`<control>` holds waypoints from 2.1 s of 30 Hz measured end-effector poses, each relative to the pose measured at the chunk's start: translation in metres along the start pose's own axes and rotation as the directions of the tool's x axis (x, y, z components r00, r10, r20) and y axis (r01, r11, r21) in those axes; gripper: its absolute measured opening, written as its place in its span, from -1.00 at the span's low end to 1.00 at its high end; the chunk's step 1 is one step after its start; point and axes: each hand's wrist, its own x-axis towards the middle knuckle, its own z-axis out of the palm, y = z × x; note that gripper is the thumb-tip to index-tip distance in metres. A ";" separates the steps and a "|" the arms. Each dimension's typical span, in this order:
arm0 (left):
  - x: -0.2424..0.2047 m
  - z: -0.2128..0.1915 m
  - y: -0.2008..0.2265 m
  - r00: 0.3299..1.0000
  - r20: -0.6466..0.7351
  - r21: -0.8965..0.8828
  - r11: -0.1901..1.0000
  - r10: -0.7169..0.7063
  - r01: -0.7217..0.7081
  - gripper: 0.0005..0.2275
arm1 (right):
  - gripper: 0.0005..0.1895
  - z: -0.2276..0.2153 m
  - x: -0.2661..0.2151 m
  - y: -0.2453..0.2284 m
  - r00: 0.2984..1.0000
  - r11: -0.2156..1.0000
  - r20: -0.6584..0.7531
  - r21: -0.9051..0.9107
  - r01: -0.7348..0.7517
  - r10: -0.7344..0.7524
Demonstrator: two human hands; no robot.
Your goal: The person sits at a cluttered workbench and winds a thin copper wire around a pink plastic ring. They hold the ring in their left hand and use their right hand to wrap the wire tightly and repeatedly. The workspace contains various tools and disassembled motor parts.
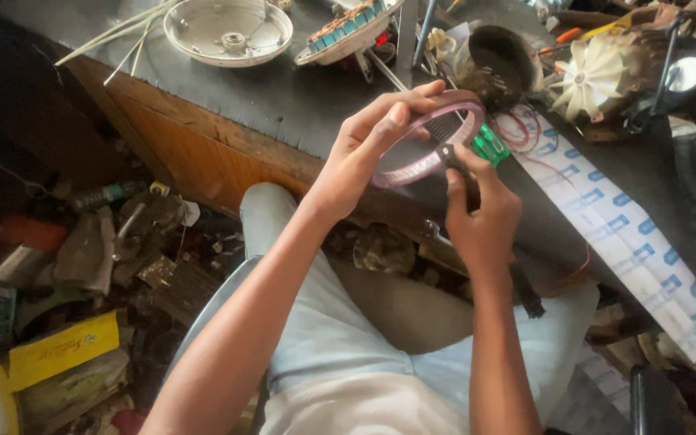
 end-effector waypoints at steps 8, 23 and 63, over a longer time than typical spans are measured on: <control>-0.002 0.006 -0.003 0.997 0.048 0.005 0.999 -0.053 0.052 -0.62 | -0.75 0.002 0.000 0.000 1.000 0.998 0.005 -0.055 0.026 -0.026; 0.000 0.008 -0.006 0.998 0.035 -0.048 0.997 -0.061 0.063 -0.63 | -0.73 0.002 -0.001 -0.005 1.000 0.994 0.010 -0.104 0.019 -0.019; 0.002 0.018 -0.006 0.998 0.048 -0.028 0.998 -0.052 0.053 -0.64 | -0.73 -0.008 0.007 -0.043 0.984 0.993 0.135 -0.001 -0.115 0.114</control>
